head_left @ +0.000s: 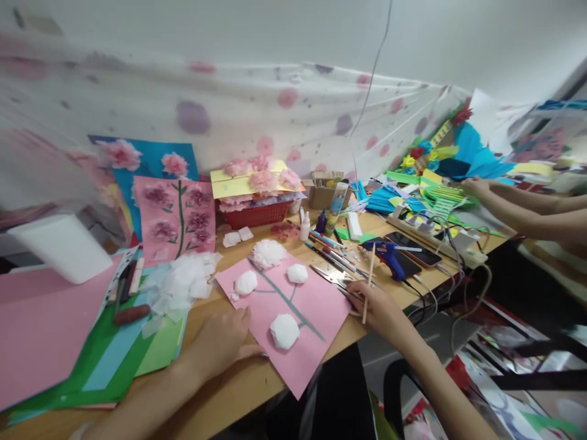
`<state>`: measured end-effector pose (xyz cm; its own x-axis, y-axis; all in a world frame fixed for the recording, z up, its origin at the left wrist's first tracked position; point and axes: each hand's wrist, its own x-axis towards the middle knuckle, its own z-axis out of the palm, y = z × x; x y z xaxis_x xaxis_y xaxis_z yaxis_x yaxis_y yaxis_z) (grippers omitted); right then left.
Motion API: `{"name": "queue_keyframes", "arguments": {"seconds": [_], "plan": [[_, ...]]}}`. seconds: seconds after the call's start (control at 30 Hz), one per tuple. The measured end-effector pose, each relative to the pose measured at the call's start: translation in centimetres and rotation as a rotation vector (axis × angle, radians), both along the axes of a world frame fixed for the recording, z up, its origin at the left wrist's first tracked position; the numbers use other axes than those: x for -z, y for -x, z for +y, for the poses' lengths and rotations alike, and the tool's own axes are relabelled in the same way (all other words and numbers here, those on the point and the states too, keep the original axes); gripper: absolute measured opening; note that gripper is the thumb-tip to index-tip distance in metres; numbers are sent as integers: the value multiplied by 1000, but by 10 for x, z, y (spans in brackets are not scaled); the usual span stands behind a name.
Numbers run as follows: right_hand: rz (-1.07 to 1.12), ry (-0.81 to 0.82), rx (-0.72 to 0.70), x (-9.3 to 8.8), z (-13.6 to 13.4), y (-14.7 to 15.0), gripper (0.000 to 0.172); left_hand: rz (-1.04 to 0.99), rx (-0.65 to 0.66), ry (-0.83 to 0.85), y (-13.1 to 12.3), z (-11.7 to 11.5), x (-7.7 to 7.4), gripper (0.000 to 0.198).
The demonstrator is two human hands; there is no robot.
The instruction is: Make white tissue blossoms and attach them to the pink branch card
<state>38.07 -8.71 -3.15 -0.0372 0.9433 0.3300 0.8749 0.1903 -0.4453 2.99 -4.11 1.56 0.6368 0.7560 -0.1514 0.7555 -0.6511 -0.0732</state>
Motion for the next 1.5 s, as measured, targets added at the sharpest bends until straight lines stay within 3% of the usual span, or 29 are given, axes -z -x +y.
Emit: {"name": "queue_keyframes", "arguments": {"seconds": [0.2, 0.43, 0.53, 0.63, 0.7, 0.8, 0.93, 1.03, 1.17, 1.3, 1.5], "plan": [[-77, -11, 139, -5, 10, -2, 14, 29, 5, -75, -17, -2, 1, 55], [-125, -51, 166, -22, 34, 7, 15, 10, 31, -156, -25, 2, 15, 52], [-138, -149, 32, -40, 55, 16, 15, -15, 50, -195, -24, 3, 19, 47], [-95, -160, -190, -62, 85, 33, 35, -37, 51, -219, -21, 3, 22, 44], [-130, -102, -245, -71, 109, 46, 44, -48, 56, -226, -20, 3, 24, 46], [-303, 79, -248, -69, 138, 62, 47, -68, 65, -223, -18, 4, 29, 46], [-319, 162, -222, -49, 155, 71, 21, -121, 80, -212, -15, 5, 32, 44], [-213, 146, -162, -38, 156, 68, 11, -157, 85, -197, -14, 6, 31, 42], [60, 53, -99, -39, 162, 68, 6, -179, 87, -144, -13, 7, 30, 35], [435, -21, -132, -50, 178, 84, 9, -199, 86, -142, -14, 7, 30, 34], [894, 26, -305, -81, 186, 110, 32, -178, 67, -140, -13, 5, 27, 34]]}}
